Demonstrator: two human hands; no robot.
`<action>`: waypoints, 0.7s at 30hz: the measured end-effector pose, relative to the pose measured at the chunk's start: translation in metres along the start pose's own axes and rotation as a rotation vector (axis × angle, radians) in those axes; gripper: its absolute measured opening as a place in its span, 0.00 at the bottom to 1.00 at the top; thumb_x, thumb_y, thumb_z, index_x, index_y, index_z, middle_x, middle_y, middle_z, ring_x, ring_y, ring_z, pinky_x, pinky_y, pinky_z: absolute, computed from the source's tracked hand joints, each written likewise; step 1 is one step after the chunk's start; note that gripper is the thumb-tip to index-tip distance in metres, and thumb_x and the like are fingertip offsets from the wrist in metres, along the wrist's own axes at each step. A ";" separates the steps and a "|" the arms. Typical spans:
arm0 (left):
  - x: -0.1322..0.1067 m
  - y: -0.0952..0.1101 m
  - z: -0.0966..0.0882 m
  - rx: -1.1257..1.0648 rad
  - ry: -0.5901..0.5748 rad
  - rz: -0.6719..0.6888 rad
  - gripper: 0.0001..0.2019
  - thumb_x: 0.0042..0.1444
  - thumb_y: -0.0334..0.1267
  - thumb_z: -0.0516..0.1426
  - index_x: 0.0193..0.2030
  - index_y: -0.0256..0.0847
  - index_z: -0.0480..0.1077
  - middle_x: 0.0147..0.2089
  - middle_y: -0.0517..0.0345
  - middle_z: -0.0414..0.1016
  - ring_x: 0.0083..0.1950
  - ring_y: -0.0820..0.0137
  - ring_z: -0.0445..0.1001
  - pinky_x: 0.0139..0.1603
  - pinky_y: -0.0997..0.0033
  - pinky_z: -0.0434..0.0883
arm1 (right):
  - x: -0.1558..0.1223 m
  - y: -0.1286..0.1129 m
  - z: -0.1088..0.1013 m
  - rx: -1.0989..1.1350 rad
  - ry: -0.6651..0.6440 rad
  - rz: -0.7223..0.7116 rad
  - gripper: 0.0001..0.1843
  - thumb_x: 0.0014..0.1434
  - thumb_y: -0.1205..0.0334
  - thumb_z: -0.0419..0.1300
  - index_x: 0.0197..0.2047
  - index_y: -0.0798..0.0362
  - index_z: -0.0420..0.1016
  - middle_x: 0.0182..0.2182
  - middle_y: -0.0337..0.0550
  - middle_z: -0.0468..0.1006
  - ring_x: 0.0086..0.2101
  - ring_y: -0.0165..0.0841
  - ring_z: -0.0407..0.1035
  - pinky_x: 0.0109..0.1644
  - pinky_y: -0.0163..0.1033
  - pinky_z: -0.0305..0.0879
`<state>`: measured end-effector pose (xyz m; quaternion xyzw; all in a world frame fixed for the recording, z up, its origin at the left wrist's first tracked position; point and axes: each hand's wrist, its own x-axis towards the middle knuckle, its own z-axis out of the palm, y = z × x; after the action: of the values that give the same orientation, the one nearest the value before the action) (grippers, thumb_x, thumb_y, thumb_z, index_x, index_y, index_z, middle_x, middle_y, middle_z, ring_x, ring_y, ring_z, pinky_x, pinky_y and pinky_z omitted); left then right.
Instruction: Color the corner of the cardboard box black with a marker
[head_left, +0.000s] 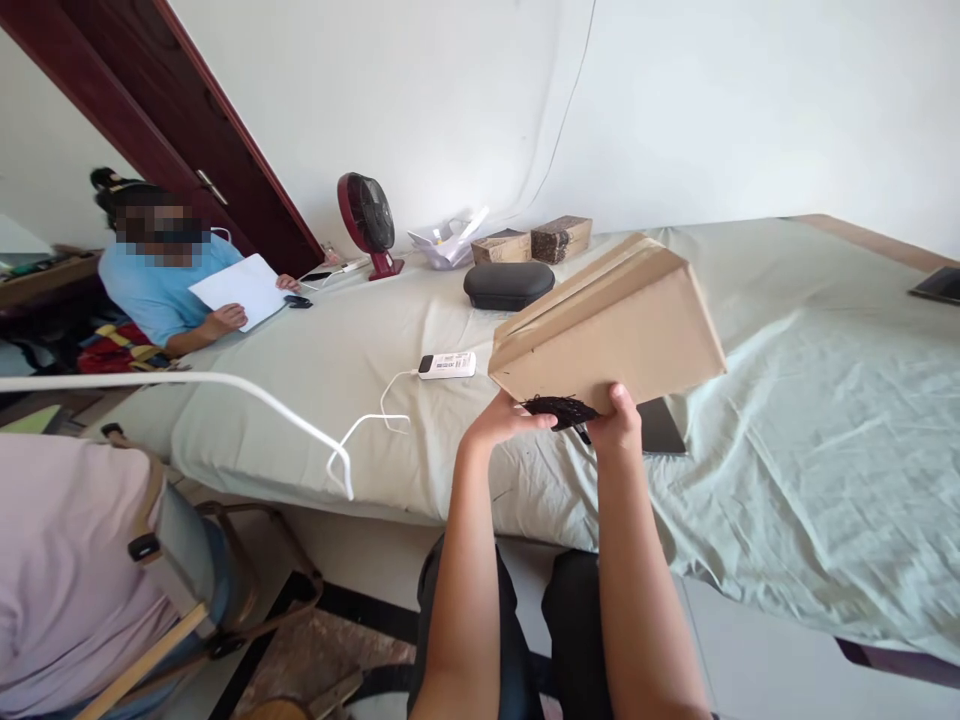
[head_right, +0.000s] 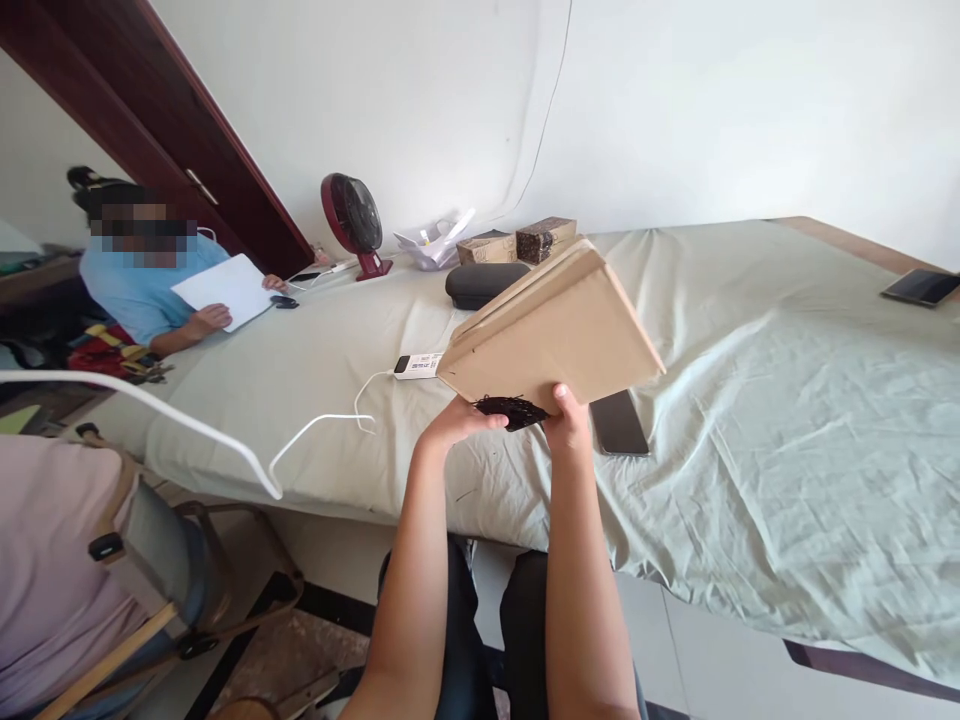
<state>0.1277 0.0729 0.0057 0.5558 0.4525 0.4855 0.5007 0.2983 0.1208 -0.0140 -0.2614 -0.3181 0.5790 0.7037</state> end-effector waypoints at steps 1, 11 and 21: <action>-0.001 0.002 0.000 -0.018 -0.013 -0.013 0.63 0.40 0.58 0.79 0.81 0.46 0.58 0.71 0.35 0.74 0.73 0.39 0.73 0.77 0.35 0.65 | 0.001 -0.002 -0.003 -0.033 -0.031 -0.031 0.41 0.41 0.36 0.78 0.56 0.45 0.81 0.51 0.47 0.85 0.59 0.54 0.77 0.72 0.64 0.68; -0.016 0.012 -0.030 0.041 -0.020 0.276 0.63 0.47 0.59 0.77 0.83 0.65 0.46 0.87 0.47 0.47 0.87 0.41 0.42 0.83 0.30 0.49 | 0.004 -0.069 -0.037 -0.448 -0.400 -0.100 0.50 0.45 0.34 0.80 0.66 0.44 0.75 0.58 0.51 0.82 0.60 0.56 0.76 0.65 0.60 0.74; -0.011 0.000 -0.031 -0.174 0.302 0.461 0.55 0.38 0.53 0.79 0.73 0.50 0.62 0.66 0.42 0.75 0.64 0.51 0.79 0.64 0.51 0.78 | 0.014 -0.058 -0.029 -0.410 -0.559 -0.050 0.68 0.51 0.31 0.78 0.84 0.36 0.47 0.80 0.48 0.59 0.79 0.52 0.51 0.83 0.61 0.47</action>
<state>0.0955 0.0658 0.0051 0.5203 0.3400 0.7008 0.3501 0.3598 0.1233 0.0118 -0.2208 -0.6145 0.5348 0.5362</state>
